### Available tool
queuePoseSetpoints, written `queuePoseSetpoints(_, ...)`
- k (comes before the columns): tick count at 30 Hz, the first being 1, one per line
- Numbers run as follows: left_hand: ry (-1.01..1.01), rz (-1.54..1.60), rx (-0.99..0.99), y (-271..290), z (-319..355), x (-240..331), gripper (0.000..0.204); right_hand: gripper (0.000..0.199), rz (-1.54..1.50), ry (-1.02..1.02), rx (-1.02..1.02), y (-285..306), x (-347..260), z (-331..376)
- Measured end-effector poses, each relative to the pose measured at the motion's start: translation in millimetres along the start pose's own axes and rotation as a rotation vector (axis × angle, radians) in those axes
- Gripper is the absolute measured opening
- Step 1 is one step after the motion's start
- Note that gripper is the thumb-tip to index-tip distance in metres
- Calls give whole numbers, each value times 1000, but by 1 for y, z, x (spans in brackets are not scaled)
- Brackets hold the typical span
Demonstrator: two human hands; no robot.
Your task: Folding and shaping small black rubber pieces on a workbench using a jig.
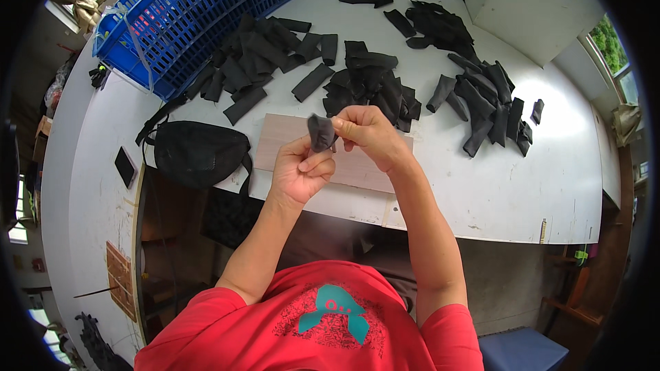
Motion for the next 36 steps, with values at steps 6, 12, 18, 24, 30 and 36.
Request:
queuePoseSetpoints(6,-706,-1260,-28,-10,8,58,20,21,-333,-44,4,5,75,-9)
queuePoseSetpoints(12,-810,-1422,-486,-65,13,50,14,22,64,224,394,26,19,29)
queuePoseSetpoints(18,-872,-873,-264,-51,27,62,8,25,1132,576,742,-26,-53,58)
queuePoseSetpoints(24,-556,-942,-320,-41,-1,34,19,20,910,485,640,-9,-9,33)
queuePoseSetpoints(30,-396,-1776,-531,-75,-14,13,10,13,580,537,543,1,21,38)
queuePoseSetpoints(36,-729,-1644,-489,-88,4,26,19,20,643,372,564,8,32,25)
Point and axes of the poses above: each hand's wrist, its own z-axis away from the middle knuckle, its own y-axis out of the back of the hand, x = y × z, the point moved 10 cm from there along -z, towards the middle knuckle, and after that the axes turned 14 degrees about -y, right-handed, at the moved point
